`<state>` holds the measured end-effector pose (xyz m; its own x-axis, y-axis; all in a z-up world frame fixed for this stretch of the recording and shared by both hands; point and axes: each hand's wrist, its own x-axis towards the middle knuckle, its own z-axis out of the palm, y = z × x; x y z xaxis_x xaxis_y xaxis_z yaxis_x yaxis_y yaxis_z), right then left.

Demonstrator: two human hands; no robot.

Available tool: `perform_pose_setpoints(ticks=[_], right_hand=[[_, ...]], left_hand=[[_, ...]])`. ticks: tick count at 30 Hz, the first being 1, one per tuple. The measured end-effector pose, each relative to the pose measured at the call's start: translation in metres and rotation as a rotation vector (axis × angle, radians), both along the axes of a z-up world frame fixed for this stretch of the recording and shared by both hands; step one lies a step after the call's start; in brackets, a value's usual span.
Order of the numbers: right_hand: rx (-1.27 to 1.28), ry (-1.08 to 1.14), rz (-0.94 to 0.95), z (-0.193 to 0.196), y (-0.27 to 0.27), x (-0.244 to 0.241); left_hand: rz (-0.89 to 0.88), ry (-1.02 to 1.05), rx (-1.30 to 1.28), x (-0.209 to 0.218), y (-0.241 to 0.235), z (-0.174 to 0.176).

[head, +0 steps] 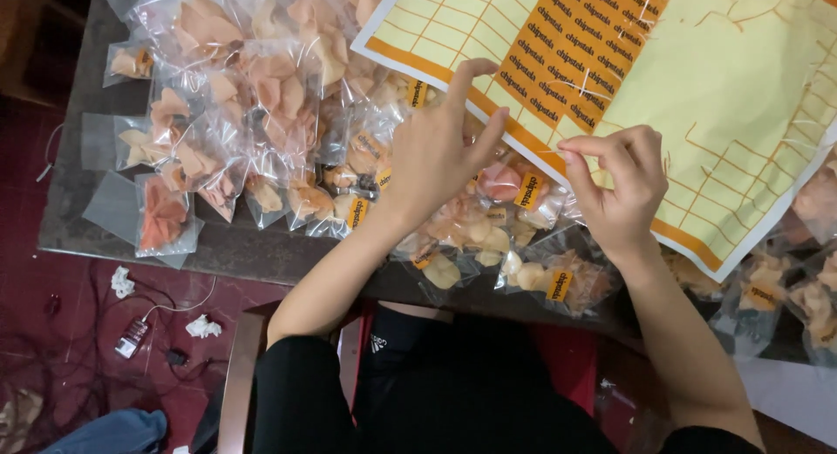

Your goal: The person sits on the floor and packs dried, light-brown snack pieces into small clear plastic bags. They place a yellow label on each bag, seal it, and set it aside on the table among other completed packages.

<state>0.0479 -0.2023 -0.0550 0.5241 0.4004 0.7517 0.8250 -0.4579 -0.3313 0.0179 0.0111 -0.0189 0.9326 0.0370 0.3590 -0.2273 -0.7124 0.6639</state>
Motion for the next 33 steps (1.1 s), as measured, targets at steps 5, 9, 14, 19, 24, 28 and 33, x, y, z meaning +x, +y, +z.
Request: perform_pose_setpoints(ticks=[5, 9, 14, 19, 24, 28, 33], right_hand=[[-0.017, -0.003, 0.068, 0.007, 0.003, -0.009], [-0.038, -0.026, 0.13, 0.013, 0.009, -0.015], [-0.084, -0.031, 0.159, 0.013, 0.014, -0.016], [-0.077, 0.052, 0.183, 0.002, 0.011, -0.014], [0.064, 0.331, 0.316, 0.01, 0.018, -0.024], [0.062, 0.314, 0.311, 0.021, 0.029, -0.032], [0.117, 0.557, 0.305, 0.042, 0.044, -0.05]], left_hand=[[-0.139, -0.098, -0.028, -0.004, 0.008, 0.011], [-0.18, -0.195, -0.056, -0.007, 0.011, 0.017], [-0.134, -0.298, -0.044, -0.005, 0.015, 0.012], [-0.149, -0.35, -0.095, -0.002, 0.023, 0.013], [-0.155, -0.468, -0.128, -0.011, 0.026, 0.032], [-0.202, -0.376, 0.033, -0.026, 0.033, 0.049], [-0.178, -0.329, 0.334, -0.037, 0.06, 0.061]])
